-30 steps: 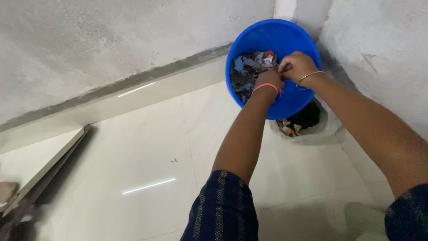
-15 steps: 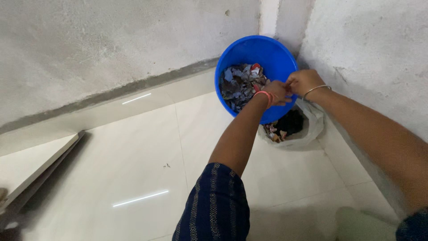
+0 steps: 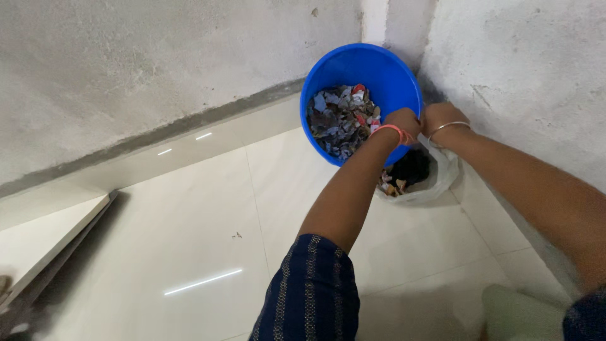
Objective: The person removes a plastic bag from a blue bin and transfers the contents into a white plastic bag on the floor. They handle items one by one, including a black rectangular object and various paper scraps, placing them into the white bag.
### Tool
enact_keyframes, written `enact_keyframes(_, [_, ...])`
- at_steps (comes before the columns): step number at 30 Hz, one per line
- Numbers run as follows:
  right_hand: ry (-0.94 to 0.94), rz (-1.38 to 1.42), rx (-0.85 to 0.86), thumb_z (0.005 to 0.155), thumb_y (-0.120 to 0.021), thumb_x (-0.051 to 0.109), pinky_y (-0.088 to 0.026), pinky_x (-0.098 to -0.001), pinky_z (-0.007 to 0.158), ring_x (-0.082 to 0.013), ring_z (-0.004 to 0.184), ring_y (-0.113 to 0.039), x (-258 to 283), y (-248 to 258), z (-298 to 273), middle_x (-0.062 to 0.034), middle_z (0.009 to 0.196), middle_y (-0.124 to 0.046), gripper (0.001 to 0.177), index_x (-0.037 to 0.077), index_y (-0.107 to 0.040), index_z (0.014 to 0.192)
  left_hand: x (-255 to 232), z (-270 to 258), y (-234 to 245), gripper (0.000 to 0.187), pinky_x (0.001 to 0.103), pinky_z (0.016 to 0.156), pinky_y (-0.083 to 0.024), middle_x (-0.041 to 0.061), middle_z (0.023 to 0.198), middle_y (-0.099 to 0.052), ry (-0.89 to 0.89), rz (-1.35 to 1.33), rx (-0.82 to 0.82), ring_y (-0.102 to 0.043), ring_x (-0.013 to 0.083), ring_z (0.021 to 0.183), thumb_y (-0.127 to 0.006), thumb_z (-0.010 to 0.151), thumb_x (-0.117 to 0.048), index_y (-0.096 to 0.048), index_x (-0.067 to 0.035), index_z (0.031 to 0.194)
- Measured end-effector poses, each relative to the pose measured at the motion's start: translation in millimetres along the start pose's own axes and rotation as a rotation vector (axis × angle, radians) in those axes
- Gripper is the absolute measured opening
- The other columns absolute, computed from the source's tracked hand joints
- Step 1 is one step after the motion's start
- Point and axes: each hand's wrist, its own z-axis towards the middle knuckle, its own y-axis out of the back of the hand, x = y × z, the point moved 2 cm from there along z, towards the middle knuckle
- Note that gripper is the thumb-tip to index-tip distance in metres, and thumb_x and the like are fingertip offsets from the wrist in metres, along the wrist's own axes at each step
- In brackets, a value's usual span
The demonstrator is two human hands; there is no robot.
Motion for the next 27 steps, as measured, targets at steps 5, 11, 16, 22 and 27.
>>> enact_keyframes(5, [0.186, 0.057, -0.354, 0.091, -0.07, 0.023, -0.056, -0.0517, 0.086, -0.0422, 0.099, -0.069, 16.8, 11.4, 6.8, -0.0232, 0.105, -0.071, 0.016, 0.012, -0.079, 0.099, 10.6, 0.9, 29.6, 0.031, 0.049, 0.088, -0.056, 0.019, 0.101, -0.076, 0.049, 0.023, -0.109, -0.072, 0.0426, 0.096, -0.063, 0.085, -0.035, -0.08, -0.01, 0.091])
enact_keyframes(11, [0.305, 0.087, -0.166, 0.088, -0.069, 0.018, -0.056, -0.0511, 0.09, -0.0421, 0.104, -0.069, 53.7, -43.6, 48.7, -0.0245, 0.108, -0.071, 0.023, 0.01, -0.074, 0.109, 60.3, -21.5, 60.9, 0.033, 0.05, 0.091, -0.057, 0.023, 0.114, -0.072, 0.276, -0.052, -0.094, -0.07, 0.0424, 0.105, -0.065, 0.086, -0.028, -0.078, -0.004, 0.104])
enact_keyframes(16, [0.298, -0.123, 0.276, 0.089, -0.077, 0.031, -0.056, -0.0443, 0.095, -0.0381, 0.116, -0.067, 74.1, -138.3, 105.8, -0.0235, 0.127, -0.069, 0.048, 0.003, -0.069, 0.126, 94.3, -33.5, 60.3, 0.034, 0.049, 0.094, -0.056, 0.023, 0.12, -0.07, 0.306, -0.036, -0.102, -0.069, 0.0417, 0.11, -0.062, 0.089, -0.028, -0.076, -0.005, 0.11])
enact_keyframes(22, [0.438, -0.032, 0.089, 0.085, -0.076, 0.031, -0.055, -0.0431, 0.093, -0.0368, 0.112, -0.066, 89.8, -211.5, 133.3, -0.021, 0.126, -0.067, 0.047, 0.007, -0.067, 0.125, 96.4, -42.3, 63.4, 0.031, 0.046, 0.097, -0.055, 0.022, 0.121, -0.071, 0.344, -0.027, -0.007, -0.068, 0.0403, 0.113, -0.064, 0.085, -0.022, -0.079, -0.005, 0.107])
enact_keyframes(27, [0.458, 0.023, -0.063, 0.085, -0.074, 0.028, -0.056, -0.0433, 0.089, -0.0364, 0.106, -0.068, 93.6, -223.8, 138.2, -0.0203, 0.119, -0.069, 0.04, 0.008, -0.07, 0.119, 89.2, -49.8, 72.0, 0.031, 0.047, 0.095, -0.057, 0.023, 0.121, -0.071, 0.399, -0.058, 0.03, -0.07, 0.04, 0.112, -0.061, 0.09, -0.021, -0.078, -0.003, 0.108])
